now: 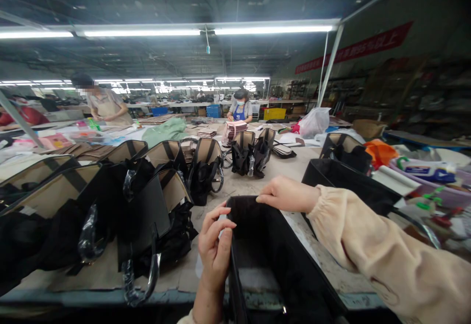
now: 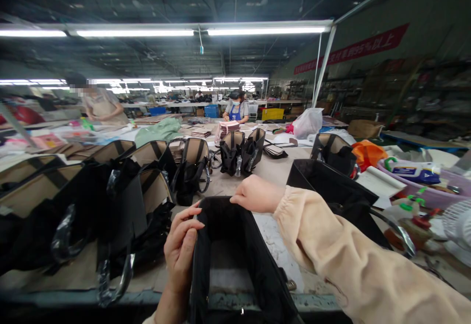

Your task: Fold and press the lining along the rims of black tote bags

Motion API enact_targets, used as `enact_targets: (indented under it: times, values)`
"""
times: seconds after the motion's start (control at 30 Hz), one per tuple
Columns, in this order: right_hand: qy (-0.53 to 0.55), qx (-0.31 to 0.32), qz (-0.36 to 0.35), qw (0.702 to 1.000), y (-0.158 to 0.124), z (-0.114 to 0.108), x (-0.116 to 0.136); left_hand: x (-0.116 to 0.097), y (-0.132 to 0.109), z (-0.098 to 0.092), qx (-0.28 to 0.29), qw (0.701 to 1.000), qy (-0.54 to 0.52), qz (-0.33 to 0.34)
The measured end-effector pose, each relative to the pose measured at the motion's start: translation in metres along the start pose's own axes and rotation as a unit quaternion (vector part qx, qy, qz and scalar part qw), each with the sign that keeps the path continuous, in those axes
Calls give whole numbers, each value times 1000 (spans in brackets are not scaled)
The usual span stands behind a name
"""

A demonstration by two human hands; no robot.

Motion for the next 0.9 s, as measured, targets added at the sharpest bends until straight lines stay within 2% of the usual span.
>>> enact_targets:
  times: [0.17, 0.23, 0.33, 0.43, 0.53, 0.7, 0.8, 0.9]
  values:
    - [-110, -35, -9, 993, 1, 2, 12, 4, 0, -3, 11, 1000, 7, 16]
    - [-108, -35, 1, 994, 0, 3, 11, 6, 0, -4, 20, 999, 16, 24]
    - [-49, -25, 8, 998, -1, 3, 9, 5, 0, -4, 26, 999, 20, 28]
    - [-8, -48, -6, 999, 4, 1, 13, 5, 0, -4, 15, 1000, 7, 13]
    - [-15, -68, -23, 997, 18, 4, 23, 5, 0, -4, 15, 1000, 5, 15]
    - [-73, -65, -46, 994, 42, 15, 41, 7, -2, -5, 19, 1000, 4, 24]
    - [-109, -78, -55, 989, 45, 16, 47, 7, -2, -4, 26, 999, 5, 19]
    - [-86, -73, -37, 993, 42, 13, 42, 7, -1, -5, 14, 1000, -1, 4]
Point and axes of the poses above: each hand's wrist, its own y-axis towards the middle knuckle, its own z-axis out of the palm, x = y × z, the point moved 6 cm from there along y, towards the middle knuckle, and after that the axes turned 6 degrees about -z, right-handed, at the moved point
